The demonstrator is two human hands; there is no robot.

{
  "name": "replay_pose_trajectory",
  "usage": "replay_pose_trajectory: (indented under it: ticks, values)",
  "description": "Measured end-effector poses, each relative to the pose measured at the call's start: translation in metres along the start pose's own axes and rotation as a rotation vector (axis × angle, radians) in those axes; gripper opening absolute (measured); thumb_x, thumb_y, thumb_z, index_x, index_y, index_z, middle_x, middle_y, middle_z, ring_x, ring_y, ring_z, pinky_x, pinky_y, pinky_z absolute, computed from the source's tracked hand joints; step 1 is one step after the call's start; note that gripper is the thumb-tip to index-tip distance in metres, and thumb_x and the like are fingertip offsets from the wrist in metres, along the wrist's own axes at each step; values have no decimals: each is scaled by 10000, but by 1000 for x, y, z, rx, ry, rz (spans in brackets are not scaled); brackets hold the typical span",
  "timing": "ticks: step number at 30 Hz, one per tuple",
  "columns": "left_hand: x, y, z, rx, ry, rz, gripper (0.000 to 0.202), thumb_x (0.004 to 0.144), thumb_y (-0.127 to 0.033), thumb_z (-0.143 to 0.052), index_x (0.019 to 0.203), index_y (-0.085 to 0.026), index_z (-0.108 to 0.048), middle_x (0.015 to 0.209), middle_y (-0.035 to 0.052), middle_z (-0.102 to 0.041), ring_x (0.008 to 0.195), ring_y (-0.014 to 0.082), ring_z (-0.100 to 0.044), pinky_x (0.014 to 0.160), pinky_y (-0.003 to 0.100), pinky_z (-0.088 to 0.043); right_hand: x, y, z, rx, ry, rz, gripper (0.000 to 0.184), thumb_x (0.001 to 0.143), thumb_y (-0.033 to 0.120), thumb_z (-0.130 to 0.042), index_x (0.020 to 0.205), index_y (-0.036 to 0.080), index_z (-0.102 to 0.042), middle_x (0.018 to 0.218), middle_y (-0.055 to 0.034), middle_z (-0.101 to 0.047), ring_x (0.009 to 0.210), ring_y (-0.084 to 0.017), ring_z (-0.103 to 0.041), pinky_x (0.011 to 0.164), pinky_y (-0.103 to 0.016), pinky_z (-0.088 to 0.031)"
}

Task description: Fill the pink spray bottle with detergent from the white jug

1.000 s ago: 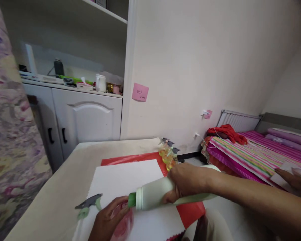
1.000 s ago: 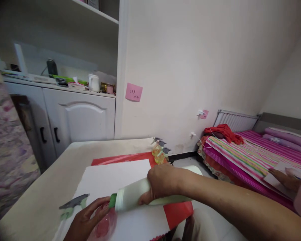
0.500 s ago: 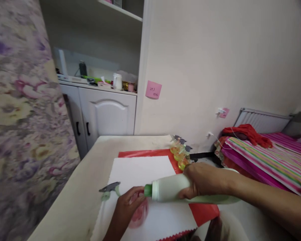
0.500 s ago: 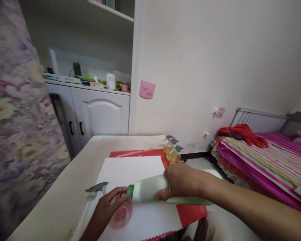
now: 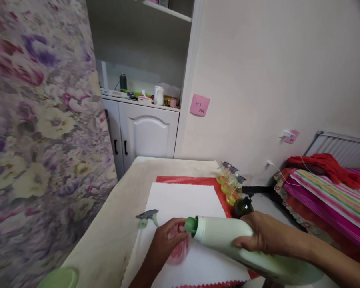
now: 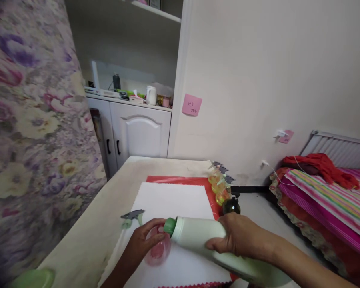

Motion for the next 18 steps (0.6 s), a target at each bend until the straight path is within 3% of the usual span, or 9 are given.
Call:
replay_pose_trajectory:
  ticks: [5, 11, 18]
  values:
    - [1, -1, -3, -6, 52, 0, 238, 773, -354, -637, 947, -223, -734, 1006, 51, -777, 980, 254, -685, 909, 350, -503, 5, -13, -3, -2, 13, -8, 526, 741, 697, -569, 818, 183, -650, 756, -31, -709, 638, -159, -623, 513, -227, -357]
    - [2, 9, 0, -72, 31, 6, 352, 815, -413, -594, 1092, -219, -691, 1079, 74, -760, 1011, 250, -683, 904, 360, -516, 7, -6, 1, -68, -5, 18, 562, 743, 731, -541, 792, 179, -634, 717, -33, -694, 596, -147, -597, 487, -228, -318]
    - [0, 3, 1, 33, 6, -9, 183, 745, -329, -680, 886, -228, -737, 919, 22, -784, 917, 234, -696, 856, 315, -512, 10, -3, 9, -142, -8, 2, 618, 718, 774, -520, 821, 177, -640, 743, -57, -712, 620, -179, -627, 504, -247, -342]
Point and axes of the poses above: each hand's wrist, its own x-axis towards the middle knuckle, its own z-axis out of the back of the hand, y = z × x, the point moved 7 cm from there along x, towards the middle knuckle
